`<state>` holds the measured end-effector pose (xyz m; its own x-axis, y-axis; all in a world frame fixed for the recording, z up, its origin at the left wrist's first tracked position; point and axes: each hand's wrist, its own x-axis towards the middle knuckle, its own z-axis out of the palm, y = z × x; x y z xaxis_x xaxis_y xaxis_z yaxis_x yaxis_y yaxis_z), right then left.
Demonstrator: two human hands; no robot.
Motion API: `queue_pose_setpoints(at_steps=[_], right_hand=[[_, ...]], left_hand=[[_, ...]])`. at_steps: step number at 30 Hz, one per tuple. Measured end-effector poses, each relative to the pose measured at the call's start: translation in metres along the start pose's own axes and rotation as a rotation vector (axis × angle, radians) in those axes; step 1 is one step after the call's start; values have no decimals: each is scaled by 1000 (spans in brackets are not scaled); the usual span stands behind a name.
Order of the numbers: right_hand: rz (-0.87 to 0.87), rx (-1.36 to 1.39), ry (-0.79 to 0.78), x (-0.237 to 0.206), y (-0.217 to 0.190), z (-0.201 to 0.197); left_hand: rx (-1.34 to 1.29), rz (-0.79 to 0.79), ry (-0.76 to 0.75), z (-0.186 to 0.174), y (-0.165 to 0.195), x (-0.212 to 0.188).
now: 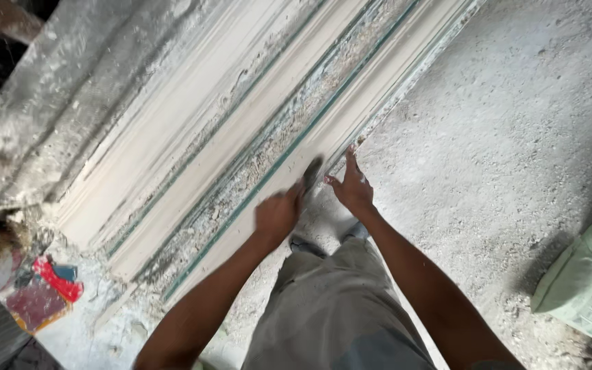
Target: The person scrapes excess dried plaster off decorative cornice strips laid on the workshop floor, working along the grooves with a small handheld scraper and repositioning the strips. They then brush the stripped plaster dust off the mouldings with a green hand brush.
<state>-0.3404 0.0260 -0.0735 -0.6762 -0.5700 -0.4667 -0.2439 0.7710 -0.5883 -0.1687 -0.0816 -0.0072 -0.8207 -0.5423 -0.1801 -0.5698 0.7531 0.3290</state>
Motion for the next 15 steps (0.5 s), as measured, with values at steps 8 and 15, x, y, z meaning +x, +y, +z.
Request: queue_pose_setpoints(at_steps=[8, 15], right_hand=[[-15, 7, 20, 0, 0, -5], [-61, 49, 15, 1, 3, -4]], left_hand=[[107, 42, -134, -8, 2, 10], [130, 76, -134, -28, 5, 1]])
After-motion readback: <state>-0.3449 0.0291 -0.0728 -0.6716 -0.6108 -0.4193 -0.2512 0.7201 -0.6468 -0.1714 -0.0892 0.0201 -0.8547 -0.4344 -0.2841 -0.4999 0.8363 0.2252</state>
